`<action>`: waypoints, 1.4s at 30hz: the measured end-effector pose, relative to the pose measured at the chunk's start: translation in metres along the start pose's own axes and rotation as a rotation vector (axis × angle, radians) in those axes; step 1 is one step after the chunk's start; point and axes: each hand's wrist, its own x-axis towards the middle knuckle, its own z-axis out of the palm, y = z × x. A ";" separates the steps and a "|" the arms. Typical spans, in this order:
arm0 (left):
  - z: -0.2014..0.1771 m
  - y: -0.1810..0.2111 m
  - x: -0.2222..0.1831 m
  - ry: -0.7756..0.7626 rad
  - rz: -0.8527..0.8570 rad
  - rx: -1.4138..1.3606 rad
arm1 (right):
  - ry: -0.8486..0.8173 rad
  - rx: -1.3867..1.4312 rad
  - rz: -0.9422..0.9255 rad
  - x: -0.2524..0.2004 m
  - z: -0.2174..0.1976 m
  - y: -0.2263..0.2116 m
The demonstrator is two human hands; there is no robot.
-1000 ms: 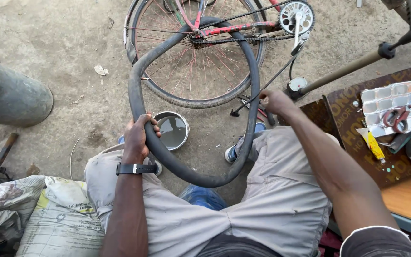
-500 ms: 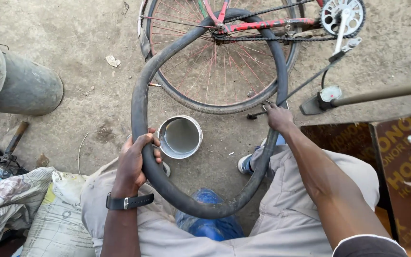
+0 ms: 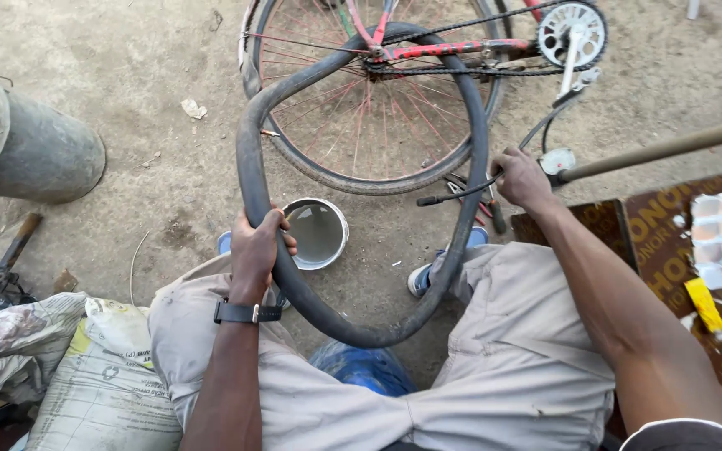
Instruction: Repairing a bicycle inner tube by inflating it and checking for leaks in a bucket of water
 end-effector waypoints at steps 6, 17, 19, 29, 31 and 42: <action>-0.010 -0.002 0.003 0.023 0.066 -0.031 | 0.095 -0.099 0.100 -0.060 -0.028 0.048; -0.005 -0.015 0.013 -0.007 -0.049 -0.219 | -0.107 0.059 0.392 -0.062 0.034 0.091; -0.001 -0.026 0.027 0.021 -0.063 -0.262 | -0.122 0.159 0.416 -0.053 0.008 0.041; -0.006 -0.040 0.046 -0.048 -0.139 -0.465 | -0.274 1.063 -0.032 -0.129 -0.030 -0.196; -0.006 -0.043 0.050 -0.048 -0.140 -0.479 | -0.346 1.109 -0.085 -0.150 -0.042 -0.236; -0.015 -0.005 0.027 -0.028 -0.061 -0.380 | -0.528 0.907 -0.160 -0.156 -0.028 -0.293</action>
